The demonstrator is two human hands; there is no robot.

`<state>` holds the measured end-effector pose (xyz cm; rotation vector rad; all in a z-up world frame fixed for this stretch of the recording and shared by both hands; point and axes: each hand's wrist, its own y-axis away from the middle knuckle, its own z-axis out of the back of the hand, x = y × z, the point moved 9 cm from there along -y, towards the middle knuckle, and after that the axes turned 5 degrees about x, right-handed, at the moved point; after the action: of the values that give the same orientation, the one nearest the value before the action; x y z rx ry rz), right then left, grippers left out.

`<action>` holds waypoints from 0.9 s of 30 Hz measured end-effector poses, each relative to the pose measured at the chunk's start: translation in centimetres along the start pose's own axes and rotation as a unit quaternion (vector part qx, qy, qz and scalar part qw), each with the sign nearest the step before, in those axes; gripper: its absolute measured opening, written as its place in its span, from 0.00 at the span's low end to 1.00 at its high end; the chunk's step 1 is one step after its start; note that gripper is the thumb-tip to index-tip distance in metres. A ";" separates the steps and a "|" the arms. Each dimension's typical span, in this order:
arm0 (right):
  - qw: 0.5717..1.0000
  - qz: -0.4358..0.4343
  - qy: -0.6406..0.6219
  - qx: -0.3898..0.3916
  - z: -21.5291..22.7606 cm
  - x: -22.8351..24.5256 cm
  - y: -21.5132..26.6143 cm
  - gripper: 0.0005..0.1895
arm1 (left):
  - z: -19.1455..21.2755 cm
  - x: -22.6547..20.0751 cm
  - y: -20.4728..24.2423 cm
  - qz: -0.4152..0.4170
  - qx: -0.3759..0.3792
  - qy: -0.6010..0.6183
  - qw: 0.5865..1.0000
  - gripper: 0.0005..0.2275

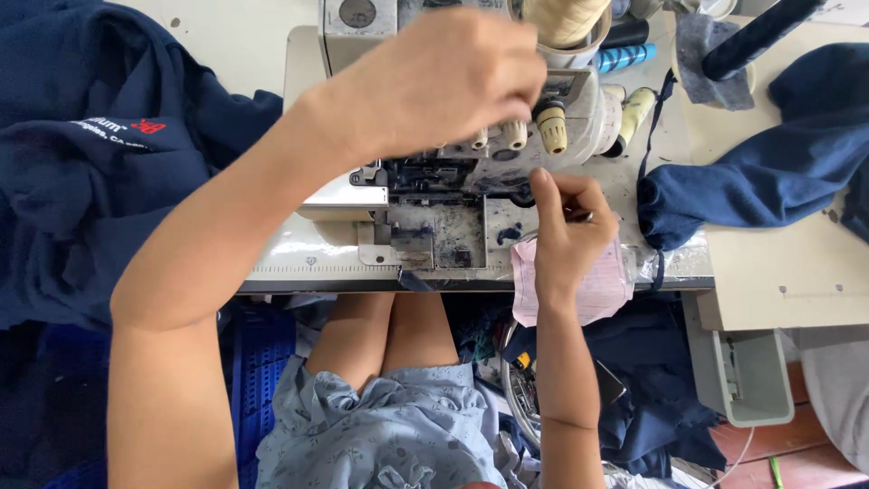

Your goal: The person uses tweezers to remove lint and thread from the sewing machine's needle area and thread guides. They then thread the needle and pull the thread through the machine's tension discs.

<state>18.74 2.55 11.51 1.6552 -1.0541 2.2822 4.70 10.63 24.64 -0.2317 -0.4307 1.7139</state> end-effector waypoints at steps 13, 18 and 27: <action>0.990 -0.095 -0.108 -0.006 -3.0 -4.1 -1.8 0.24 | -2.2 -0.8 -0.9 0.052 -0.166 -0.306 0.936 0.13; 0.983 -0.150 -0.053 0.089 -5.0 -6.3 -1.2 0.08 | -2.0 -1.2 -0.3 0.066 -0.132 -0.282 0.948 0.10; 0.978 0.076 0.044 0.190 -8.1 -0.7 2.3 0.05 | 0.7 -3.1 2.7 0.068 -0.157 -0.280 0.945 0.12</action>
<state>11.54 5.93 8.66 1.6229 -0.7861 2.7707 2.58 7.10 23.91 0.0048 -1.1352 1.8285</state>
